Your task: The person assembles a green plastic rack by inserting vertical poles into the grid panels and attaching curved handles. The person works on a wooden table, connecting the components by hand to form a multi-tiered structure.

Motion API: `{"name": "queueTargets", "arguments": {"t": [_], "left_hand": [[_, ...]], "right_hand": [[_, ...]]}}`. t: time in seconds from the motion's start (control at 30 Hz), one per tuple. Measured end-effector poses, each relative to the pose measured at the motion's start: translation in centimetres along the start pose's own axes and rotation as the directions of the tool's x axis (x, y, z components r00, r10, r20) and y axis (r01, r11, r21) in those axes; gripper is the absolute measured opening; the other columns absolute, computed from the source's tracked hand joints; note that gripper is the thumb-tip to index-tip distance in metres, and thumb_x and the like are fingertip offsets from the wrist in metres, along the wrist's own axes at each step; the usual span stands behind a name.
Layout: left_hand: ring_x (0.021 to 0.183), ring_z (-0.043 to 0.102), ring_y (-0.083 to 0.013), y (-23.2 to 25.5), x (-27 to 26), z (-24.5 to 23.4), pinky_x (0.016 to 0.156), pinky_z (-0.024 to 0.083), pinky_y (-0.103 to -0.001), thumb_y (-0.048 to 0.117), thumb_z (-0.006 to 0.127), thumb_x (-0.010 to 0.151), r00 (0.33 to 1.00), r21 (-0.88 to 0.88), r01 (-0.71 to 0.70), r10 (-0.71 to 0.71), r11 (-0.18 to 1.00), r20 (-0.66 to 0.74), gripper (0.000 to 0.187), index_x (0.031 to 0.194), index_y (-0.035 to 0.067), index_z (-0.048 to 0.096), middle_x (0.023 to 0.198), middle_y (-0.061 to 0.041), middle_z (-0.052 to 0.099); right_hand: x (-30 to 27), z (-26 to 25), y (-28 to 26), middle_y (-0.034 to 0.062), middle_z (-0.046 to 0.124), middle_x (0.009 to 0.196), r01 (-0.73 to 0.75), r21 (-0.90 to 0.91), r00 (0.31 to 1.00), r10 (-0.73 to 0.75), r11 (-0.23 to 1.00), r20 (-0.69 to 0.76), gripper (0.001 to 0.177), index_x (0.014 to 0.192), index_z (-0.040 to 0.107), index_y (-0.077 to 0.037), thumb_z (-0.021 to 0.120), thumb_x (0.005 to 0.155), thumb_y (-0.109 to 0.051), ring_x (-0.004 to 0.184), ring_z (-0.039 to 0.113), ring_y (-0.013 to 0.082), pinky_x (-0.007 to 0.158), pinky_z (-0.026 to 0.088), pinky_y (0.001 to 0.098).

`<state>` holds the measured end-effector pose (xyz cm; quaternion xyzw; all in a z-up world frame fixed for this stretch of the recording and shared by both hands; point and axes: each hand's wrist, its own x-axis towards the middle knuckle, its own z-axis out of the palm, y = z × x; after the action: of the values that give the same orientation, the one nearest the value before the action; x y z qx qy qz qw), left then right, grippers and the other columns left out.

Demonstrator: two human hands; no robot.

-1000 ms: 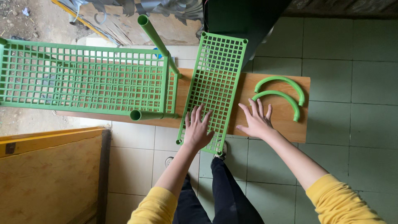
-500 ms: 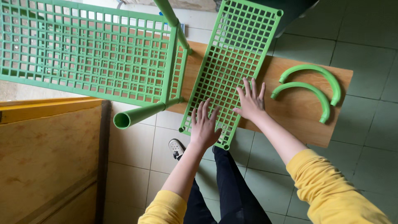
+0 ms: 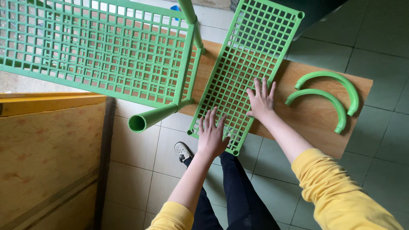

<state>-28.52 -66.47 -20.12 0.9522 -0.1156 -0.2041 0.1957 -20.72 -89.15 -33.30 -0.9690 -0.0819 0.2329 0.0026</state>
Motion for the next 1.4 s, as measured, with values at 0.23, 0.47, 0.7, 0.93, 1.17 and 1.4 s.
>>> {"name": "queueTargets", "arguments": {"t": [0.23,0.47,0.7,0.93,1.17,1.4], "left_hand": [[0.152,0.018,-0.0395,-0.6,-0.8,-0.9,0.121,0.014,-0.06,0.03,0.083,0.075,0.999,-0.012,0.028,-0.028,1.0,0.032,0.086,0.15,0.019,0.042,0.163,-0.015,0.022],[0.151,0.019,-0.04,-0.7,-1.5,-2.2,0.122,0.013,-0.061,0.03,0.084,0.074,0.999,-0.012,0.033,-0.033,0.999,0.035,0.085,0.147,0.018,0.043,0.162,-0.016,0.022],[0.151,0.021,-0.0399,-0.3,-2.7,-3.1,0.121,0.015,-0.061,0.03,0.084,0.074,1.0,0.023,0.011,-0.01,1.0,-0.008,0.086,0.148,0.016,0.043,0.162,-0.017,0.023],[0.15,0.022,-0.0394,0.6,-4.7,-4.1,0.12,0.02,-0.06,0.031,0.085,0.072,0.999,0.029,-0.025,0.026,0.999,-0.022,0.089,0.149,0.016,0.042,0.16,-0.017,0.024],[0.15,0.021,-0.0381,1.2,-7.0,-4.3,0.117,0.022,-0.063,0.035,0.085,0.075,1.0,0.085,-0.026,0.025,0.996,0.006,0.087,0.148,0.015,0.042,0.161,-0.017,0.024],[0.151,0.02,-0.0369,1.2,-10.1,-5.6,0.113,0.028,-0.067,0.038,0.085,0.075,0.996,0.126,0.03,-0.04,0.992,0.077,0.094,0.153,0.018,0.036,0.163,-0.016,0.02]], "right_hand": [[1.0,0.2,-0.3,0.0203,0.011,0.17,0.01,-0.049,0.998,-0.007,0.999,0.063,0.101,0.128,0.056,-0.013,0.098,0.049,-0.059,0.157,0.002,0.046,0.118,-0.005,0.0727],[-1.1,0.0,-1.1,0.0204,0.006,0.171,0.0,0.021,0.998,-0.002,1.0,0.057,0.099,0.122,0.058,-0.009,0.096,0.048,-0.063,0.156,0.003,0.049,0.117,-0.004,0.0733],[-3.9,-2.1,-1.7,0.0243,0.005,0.168,0.027,0.007,0.999,-0.027,1.0,0.03,0.103,0.124,0.059,-0.002,0.093,0.052,-0.067,0.152,0.008,0.058,0.117,-0.001,0.0746],[-8.0,-4.2,-2.4,0.0257,0.004,0.168,0.01,0.027,1.0,-0.01,1.0,0.007,0.103,0.124,0.057,0.002,0.093,0.055,-0.065,0.151,0.011,0.0574,0.117,0.003,0.0741],[-12.9,-5.6,-4.6,0.0276,0.001,0.167,-0.014,0.126,1.0,0.016,0.992,-0.017,0.107,0.127,0.056,0.003,0.093,0.053,-0.066,0.151,0.012,0.0585,0.117,0.003,0.075],[-17.4,-8.2,-8.5,0.0254,-0.001,0.167,-0.089,0.199,0.995,0.098,0.976,-0.034,0.107,0.128,0.056,-0.001,0.089,0.054,-0.07,0.148,0.019,0.0584,0.116,0.004,0.0742]]}}
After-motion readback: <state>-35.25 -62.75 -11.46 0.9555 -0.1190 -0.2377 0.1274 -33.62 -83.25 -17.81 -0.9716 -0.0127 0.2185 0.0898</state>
